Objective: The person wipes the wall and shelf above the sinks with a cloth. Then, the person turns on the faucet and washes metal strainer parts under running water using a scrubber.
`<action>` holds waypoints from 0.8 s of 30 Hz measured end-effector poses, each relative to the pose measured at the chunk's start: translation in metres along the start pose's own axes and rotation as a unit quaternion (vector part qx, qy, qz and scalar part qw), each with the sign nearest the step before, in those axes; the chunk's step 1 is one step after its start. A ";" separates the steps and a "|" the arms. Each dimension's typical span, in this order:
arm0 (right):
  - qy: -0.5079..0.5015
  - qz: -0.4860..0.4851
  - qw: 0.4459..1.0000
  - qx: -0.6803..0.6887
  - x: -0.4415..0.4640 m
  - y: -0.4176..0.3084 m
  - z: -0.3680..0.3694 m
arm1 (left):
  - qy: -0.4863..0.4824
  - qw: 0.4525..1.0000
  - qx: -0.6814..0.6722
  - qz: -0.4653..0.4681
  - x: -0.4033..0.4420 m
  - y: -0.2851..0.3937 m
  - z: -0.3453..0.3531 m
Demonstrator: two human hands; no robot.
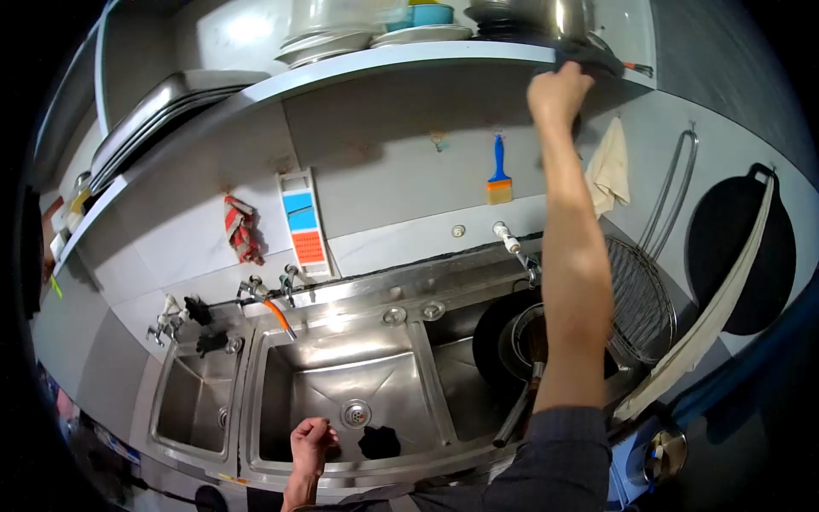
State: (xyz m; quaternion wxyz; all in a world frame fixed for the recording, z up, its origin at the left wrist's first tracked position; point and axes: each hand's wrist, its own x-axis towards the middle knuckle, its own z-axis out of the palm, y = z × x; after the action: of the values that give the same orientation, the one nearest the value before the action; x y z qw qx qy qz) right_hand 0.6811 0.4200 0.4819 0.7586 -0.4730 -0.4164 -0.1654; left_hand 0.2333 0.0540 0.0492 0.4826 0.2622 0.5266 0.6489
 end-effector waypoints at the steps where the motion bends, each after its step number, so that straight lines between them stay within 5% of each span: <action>1: -0.006 -0.053 0.998 -0.041 -0.026 -0.030 0.004 | -0.009 1.000 -0.008 0.010 -0.001 -0.004 0.000; 5: -0.017 -0.163 0.986 0.031 -0.115 -0.113 0.036 | 0.002 0.999 -0.044 0.017 -0.011 -0.014 -0.012; 6: -0.079 -0.097 0.992 0.031 -0.131 -0.133 0.039 | 0.018 0.999 -0.045 0.013 -0.014 -0.016 -0.017; 9: 0.057 -0.234 0.968 0.071 -0.169 -0.170 0.064 | 0.047 0.996 -0.062 0.031 -0.026 -0.020 -0.036; 15: -0.045 -0.296 0.941 0.156 -0.258 -0.235 0.096 | 0.116 0.990 -0.069 0.030 -0.048 -0.017 -0.055; 17: -0.121 -0.319 0.892 0.297 -0.289 -0.246 0.111 | 0.141 0.987 -0.068 0.029 -0.055 -0.015 -0.055; 19: -0.269 -0.275 0.830 0.404 -0.320 -0.256 0.113 | 0.155 0.985 -0.073 0.034 -0.062 -0.015 -0.058; 21: -0.306 -0.112 0.833 0.446 -0.350 -0.251 0.137 | 0.162 0.983 -0.083 0.037 -0.069 -0.017 -0.067; 23: -0.430 0.265 0.714 0.486 -0.349 -0.255 0.139 | 0.179 0.980 -0.073 0.037 -0.073 -0.019 -0.079; 24: -0.417 0.334 0.688 0.490 -0.345 -0.249 0.151 | 0.189 0.979 -0.075 0.030 -0.076 -0.019 -0.089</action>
State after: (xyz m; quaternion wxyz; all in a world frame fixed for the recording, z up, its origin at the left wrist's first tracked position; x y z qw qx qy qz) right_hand 0.2424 0.3763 0.3852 0.6354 -0.1621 -0.5262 0.5414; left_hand 0.1947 -0.0534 0.0164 0.3726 0.1135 0.5505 0.7384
